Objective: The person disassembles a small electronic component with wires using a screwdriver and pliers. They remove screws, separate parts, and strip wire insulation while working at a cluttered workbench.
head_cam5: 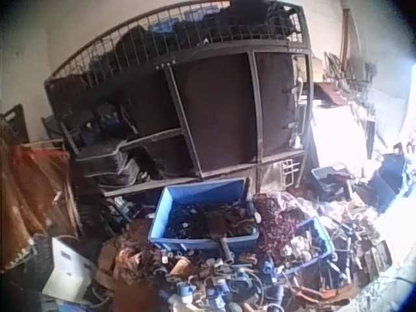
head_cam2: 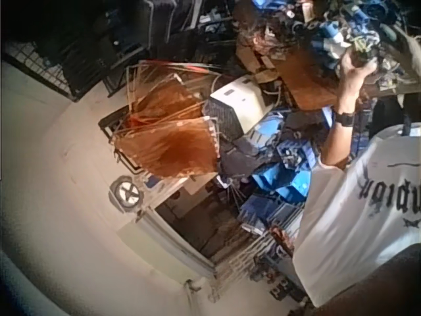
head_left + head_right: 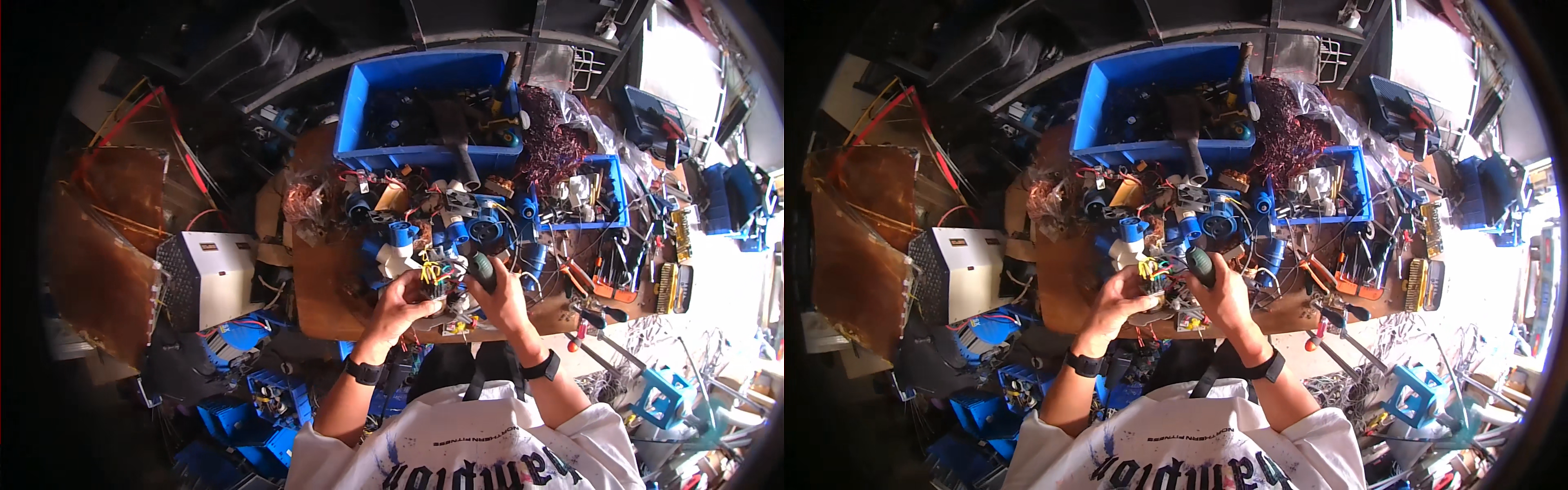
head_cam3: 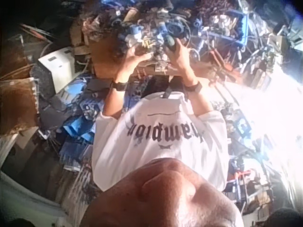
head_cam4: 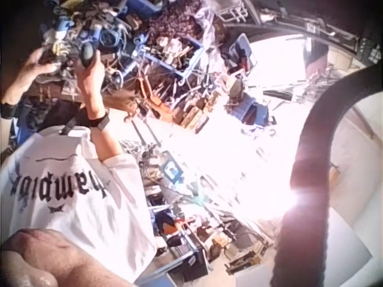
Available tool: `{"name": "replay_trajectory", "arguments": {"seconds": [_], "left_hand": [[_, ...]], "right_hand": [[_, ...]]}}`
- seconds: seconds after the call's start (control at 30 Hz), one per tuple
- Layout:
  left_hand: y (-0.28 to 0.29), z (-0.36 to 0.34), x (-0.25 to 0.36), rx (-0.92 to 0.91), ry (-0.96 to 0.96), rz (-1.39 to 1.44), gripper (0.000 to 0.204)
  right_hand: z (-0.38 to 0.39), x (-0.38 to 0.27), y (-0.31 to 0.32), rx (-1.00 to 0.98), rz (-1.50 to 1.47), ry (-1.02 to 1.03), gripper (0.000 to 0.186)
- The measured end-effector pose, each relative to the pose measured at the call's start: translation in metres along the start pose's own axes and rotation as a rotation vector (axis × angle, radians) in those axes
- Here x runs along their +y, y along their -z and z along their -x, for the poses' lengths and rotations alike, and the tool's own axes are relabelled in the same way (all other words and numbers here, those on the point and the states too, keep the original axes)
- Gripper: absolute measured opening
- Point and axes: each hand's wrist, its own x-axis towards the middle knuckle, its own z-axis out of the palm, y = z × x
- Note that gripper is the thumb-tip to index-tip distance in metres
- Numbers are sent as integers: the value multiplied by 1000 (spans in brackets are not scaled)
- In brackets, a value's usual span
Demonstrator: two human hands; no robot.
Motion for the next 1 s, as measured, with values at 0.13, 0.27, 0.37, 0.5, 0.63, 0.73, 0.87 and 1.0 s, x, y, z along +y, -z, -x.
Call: {"name": "replay_trajectory", "arguments": {"seconds": [0.13, 0.27, 0.37, 0.5, 0.63, 0.73, 0.87, 1.0], "left_hand": [[11, 1, 3, -19, -42, 148, 50], [12, 0, 9, -17, -20, 92, 55], [17, 11, 5, 37, -67, 66, 57], [13, 15, 6, 119, -113, 33, 63], [9, 13, 13, 56, -128, 24, 57], [-1, 7, 23, -11, -105, -13, 58], [-33, 4, 29, -69, -179, 6, 61], [-46, -3, 19, -108, -132, 90, 61]], "right_hand": [[0, -13, -4, -138, -231, -61, 41], [0, -7, -24, -35, -645, -145, 44], [1, -3, -41, -100, -590, -155, 44], [0, -34, -32, 54, -635, -181, 37], [-3, -25, -27, 132, -707, -149, 29], [-7, -22, -11, 129, -668, -157, 30], [-9, -21, 9, 141, -928, -196, 27], [-8, -14, 34, 60, -1054, -198, 29]]}}
